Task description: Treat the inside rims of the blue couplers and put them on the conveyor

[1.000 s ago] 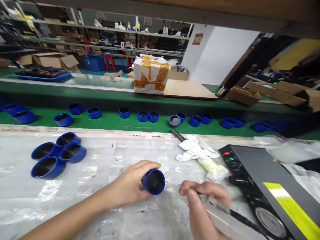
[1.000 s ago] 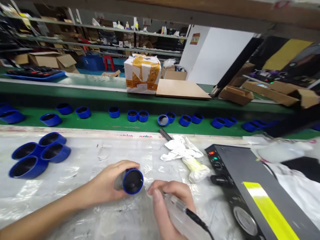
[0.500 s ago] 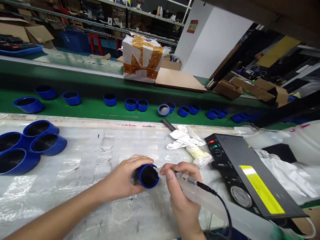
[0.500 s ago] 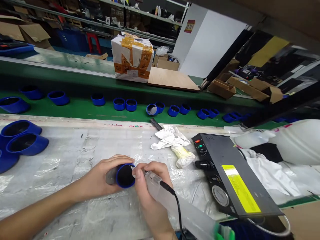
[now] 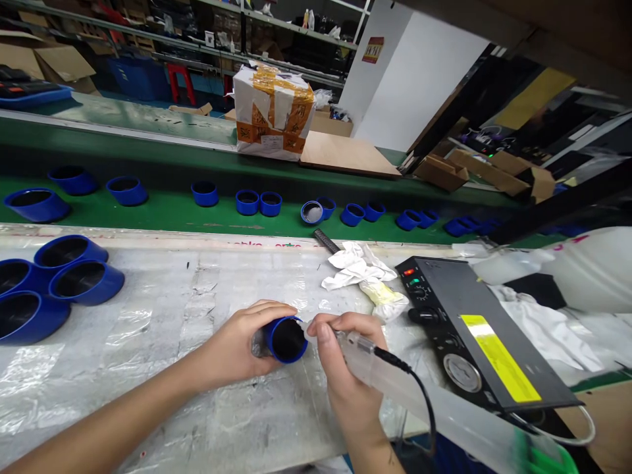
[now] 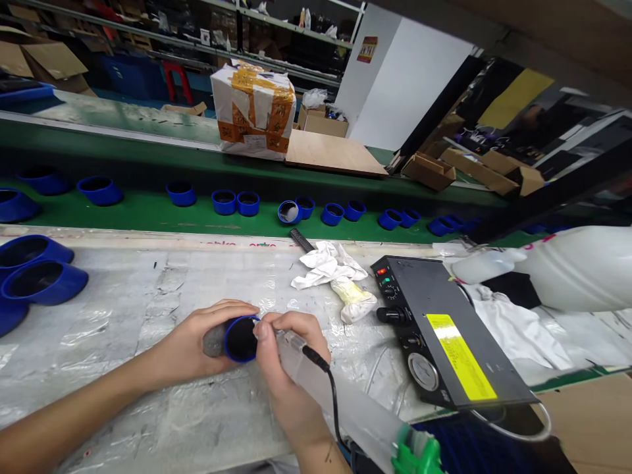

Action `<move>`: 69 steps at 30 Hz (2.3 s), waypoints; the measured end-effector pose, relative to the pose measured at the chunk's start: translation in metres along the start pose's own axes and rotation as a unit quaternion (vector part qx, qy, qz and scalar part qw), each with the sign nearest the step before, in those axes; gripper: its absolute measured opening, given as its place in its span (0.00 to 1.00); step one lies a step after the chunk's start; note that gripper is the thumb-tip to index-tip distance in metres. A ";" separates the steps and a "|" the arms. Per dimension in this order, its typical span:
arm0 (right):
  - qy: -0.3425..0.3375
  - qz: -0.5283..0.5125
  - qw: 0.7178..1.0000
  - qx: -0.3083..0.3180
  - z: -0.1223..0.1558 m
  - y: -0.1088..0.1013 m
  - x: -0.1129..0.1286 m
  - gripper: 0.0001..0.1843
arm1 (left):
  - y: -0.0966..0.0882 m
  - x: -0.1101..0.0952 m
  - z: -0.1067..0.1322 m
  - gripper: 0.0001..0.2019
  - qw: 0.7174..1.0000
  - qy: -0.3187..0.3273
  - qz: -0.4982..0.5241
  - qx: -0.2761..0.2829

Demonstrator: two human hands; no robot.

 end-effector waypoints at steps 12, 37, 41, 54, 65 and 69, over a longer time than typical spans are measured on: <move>-0.022 0.035 0.999 -0.021 0.004 -0.007 0.003 0.08 | 0.000 0.001 0.000 0.31 1.000 0.004 -0.010 0.002; -0.006 0.089 0.996 -0.023 0.026 -0.020 0.009 0.08 | -0.001 -0.004 -0.003 0.28 1.000 -0.001 -0.017 -0.001; -0.002 0.109 0.994 -0.020 0.030 -0.021 0.011 0.08 | -0.001 -0.004 -0.003 0.29 1.000 -0.002 -0.019 0.001; 0.014 0.125 0.992 0.005 0.041 -0.017 0.019 0.09 | -0.002 -0.007 -0.003 0.27 1.000 0.006 -0.022 -0.001; 0.049 0.138 0.989 0.001 0.043 -0.003 0.029 0.08 | -0.003 -0.006 -0.002 0.26 1.000 0.012 -0.015 0.007; 0.057 0.119 0.991 -0.003 0.044 0.002 0.027 0.09 | -0.003 -0.008 -0.003 0.26 1.000 0.013 -0.010 0.011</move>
Point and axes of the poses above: each hand's wrist, its own z-axis away from the middle knuckle, its own y-axis out of the palm, x = y × z, the point moved 2 cm from there along -z, towards the middle knuckle, and after that the axes turned 6 degrees about -z, right-handed, at the moved point
